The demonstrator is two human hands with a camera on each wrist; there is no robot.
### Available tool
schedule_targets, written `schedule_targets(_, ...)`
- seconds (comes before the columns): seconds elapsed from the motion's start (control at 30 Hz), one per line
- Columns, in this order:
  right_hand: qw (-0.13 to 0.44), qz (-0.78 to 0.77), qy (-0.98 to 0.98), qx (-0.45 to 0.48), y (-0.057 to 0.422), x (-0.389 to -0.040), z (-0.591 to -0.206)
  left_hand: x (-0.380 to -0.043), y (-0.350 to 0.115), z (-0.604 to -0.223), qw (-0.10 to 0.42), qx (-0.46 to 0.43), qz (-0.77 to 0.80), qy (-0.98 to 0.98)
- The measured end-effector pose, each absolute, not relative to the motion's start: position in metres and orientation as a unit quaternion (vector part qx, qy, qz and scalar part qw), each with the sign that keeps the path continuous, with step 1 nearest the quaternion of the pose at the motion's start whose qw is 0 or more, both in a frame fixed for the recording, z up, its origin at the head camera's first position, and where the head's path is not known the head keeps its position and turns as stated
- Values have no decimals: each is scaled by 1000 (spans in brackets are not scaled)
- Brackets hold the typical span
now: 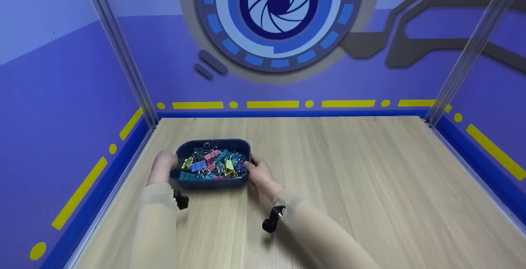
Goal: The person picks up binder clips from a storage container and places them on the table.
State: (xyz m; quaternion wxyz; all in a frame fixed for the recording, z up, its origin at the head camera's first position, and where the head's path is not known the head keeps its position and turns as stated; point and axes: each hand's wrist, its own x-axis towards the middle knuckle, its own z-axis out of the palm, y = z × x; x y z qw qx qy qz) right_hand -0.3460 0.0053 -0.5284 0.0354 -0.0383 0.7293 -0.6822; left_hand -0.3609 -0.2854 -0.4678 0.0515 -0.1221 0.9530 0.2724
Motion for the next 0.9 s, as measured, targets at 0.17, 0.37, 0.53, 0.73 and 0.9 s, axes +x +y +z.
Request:
schedule_targets(0.17, 39, -691, 721, -31, 13, -345, -528, -358, -280, -470, 55, -109, 268, 956)
schedule_targets(0.37, 45, -706, 707, -20, 30, -344, -529, -355, -269, -471, 74, -102, 292, 948)
schedule_targets(0.53, 44, -704, 708, -11, 51, -344, -530, -351, -254, -476, 84, -88, 332, 935)
schedule_targets(0.73, 44, -712, 700, 5, 79, -342, -531, -344, -229, -484, 65, -81, 367, 924)
schedule_targets(0.9, 33, -721, 693, 0, 103, -337, -534, -337, -204, -489, 44, -83, 368, 925)
